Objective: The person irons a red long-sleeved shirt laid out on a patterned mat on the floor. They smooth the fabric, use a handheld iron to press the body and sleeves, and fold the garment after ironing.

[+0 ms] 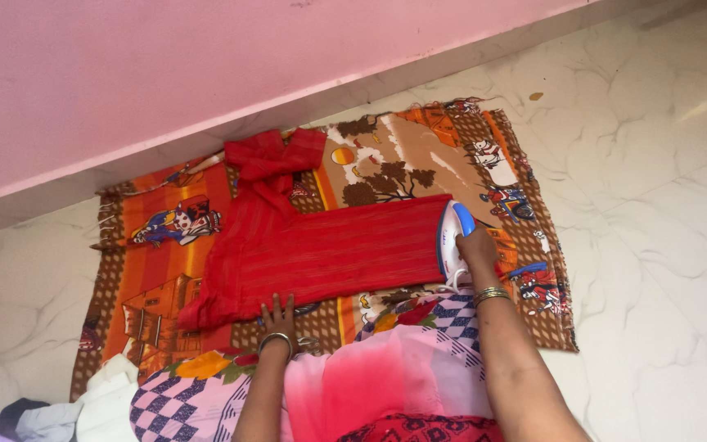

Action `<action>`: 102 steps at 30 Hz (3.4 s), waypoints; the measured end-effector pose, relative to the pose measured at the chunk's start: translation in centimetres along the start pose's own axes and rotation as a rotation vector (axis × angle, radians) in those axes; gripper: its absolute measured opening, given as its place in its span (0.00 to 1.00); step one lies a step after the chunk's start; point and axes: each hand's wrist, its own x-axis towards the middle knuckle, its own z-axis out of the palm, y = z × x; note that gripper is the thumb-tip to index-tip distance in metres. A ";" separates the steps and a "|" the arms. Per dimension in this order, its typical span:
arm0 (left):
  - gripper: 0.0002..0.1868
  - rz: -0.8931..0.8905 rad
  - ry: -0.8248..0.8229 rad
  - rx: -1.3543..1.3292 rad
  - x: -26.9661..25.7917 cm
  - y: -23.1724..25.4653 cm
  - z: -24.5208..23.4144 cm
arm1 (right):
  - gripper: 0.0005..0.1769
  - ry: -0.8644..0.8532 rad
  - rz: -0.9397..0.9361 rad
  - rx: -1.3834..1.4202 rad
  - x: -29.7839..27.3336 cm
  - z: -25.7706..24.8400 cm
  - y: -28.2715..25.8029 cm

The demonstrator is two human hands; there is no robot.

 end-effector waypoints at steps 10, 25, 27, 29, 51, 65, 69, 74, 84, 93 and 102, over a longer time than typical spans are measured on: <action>0.65 0.024 0.063 0.013 1.2 -0.5 1.3 | 0.21 -0.461 0.197 1.050 2.1 4.0 3.3; 0.74 0.032 0.067 0.012 1.1 -0.2 0.9 | 0.25 -0.177 0.237 1.577 2.7 7.8 1.2; 0.75 0.028 0.059 0.010 0.9 -0.1 0.7 | 0.32 -0.031 0.260 1.649 2.9 8.3 0.5; 0.76 -0.002 0.004 0.017 0.9 -0.1 0.5 | 0.31 -0.001 0.318 1.775 3.3 8.5 -0.2; 0.82 -0.002 0.011 0.044 -1.0 0.7 -1.2 | 0.13 0.190 0.294 2.028 -0.4 13.9 -1.8; 0.81 -0.010 0.014 0.069 1.6 -0.4 1.0 | 0.13 0.124 0.481 1.970 -2.9 17.0 -4.8; 0.82 -0.001 0.017 0.056 0.7 0.0 0.3 | 0.14 0.182 0.478 2.039 -3.6 17.8 -5.1; 0.82 0.043 0.068 0.038 0.6 -0.1 0.2 | 0.17 0.245 0.498 2.077 -1.7 15.7 -3.2; 0.79 -0.008 0.018 0.031 -0.3 0.6 -0.6 | 0.31 0.379 0.607 1.985 1.5 10.1 0.8; 0.80 -0.002 0.015 0.041 0.3 0.2 -0.1 | 0.32 0.252 0.401 1.874 0.4 9.1 2.7; 0.82 0.027 0.054 0.001 0.8 -0.3 0.6 | 0.22 -0.035 0.027 1.787 -0.4 9.9 2.8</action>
